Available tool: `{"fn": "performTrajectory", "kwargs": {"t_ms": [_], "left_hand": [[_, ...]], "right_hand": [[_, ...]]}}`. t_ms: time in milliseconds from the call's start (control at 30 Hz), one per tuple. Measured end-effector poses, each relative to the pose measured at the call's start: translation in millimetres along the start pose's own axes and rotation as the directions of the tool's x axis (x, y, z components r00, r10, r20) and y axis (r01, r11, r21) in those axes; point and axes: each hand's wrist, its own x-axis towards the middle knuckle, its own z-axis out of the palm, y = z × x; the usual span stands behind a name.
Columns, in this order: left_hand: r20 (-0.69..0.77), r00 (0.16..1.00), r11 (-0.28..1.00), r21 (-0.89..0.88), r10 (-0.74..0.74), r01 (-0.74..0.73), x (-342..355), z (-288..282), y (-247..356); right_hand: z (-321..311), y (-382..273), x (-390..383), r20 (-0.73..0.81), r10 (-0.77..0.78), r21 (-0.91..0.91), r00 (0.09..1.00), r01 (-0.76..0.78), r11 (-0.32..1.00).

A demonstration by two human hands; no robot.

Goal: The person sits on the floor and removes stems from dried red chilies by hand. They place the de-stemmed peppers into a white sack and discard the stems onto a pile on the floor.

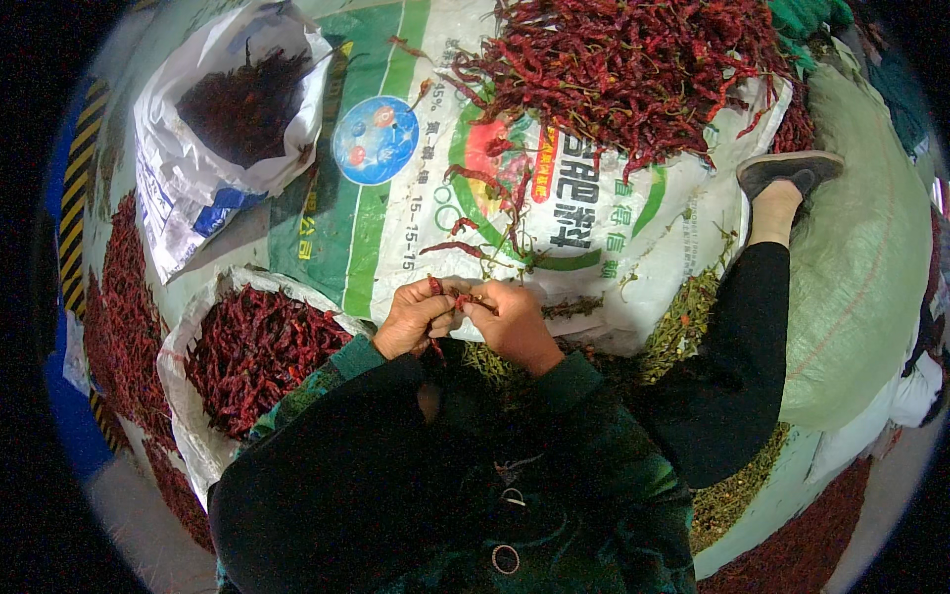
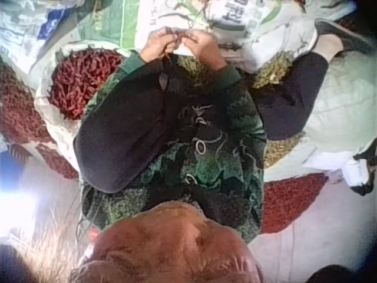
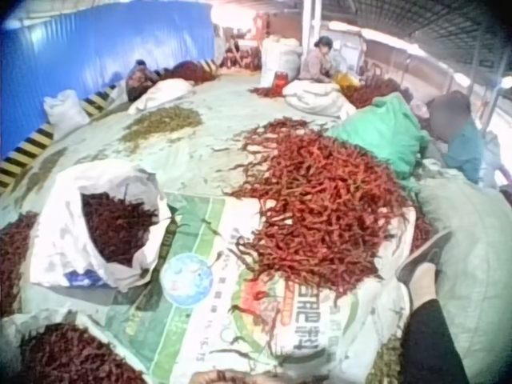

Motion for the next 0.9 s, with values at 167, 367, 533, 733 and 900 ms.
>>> {"fn": "performTrajectory", "kwargs": {"t_ms": [167,367,533,733,900], "left_hand": [[-0.021,0.998,0.998,0.009,0.061,-0.061,1,-1,-3],[-0.173,0.974,0.986,-0.050,0.148,-0.159,2,0,2],[-0.193,0.961,0.976,0.132,0.198,-0.175,0,3,11],[0.194,0.943,0.718,0.611,0.272,-0.333,4,7,6],[0.284,0.948,0.691,0.658,0.141,-0.300,-5,7,-8]], "right_hand": [[-5,4,-1,0.024,-0.002,-0.084,1.000,0.004,0.996],[-14,-6,-2,-0.174,-0.160,-0.459,0.972,0.064,0.886],[-18,-19,-4,-0.118,-0.171,-0.492,0.978,0.092,0.866],[-11,-22,-7,-0.013,-0.261,-0.506,0.965,0.219,0.835],[-7,-15,-26,-0.036,-0.155,-0.618,0.987,0.100,0.780]]}}
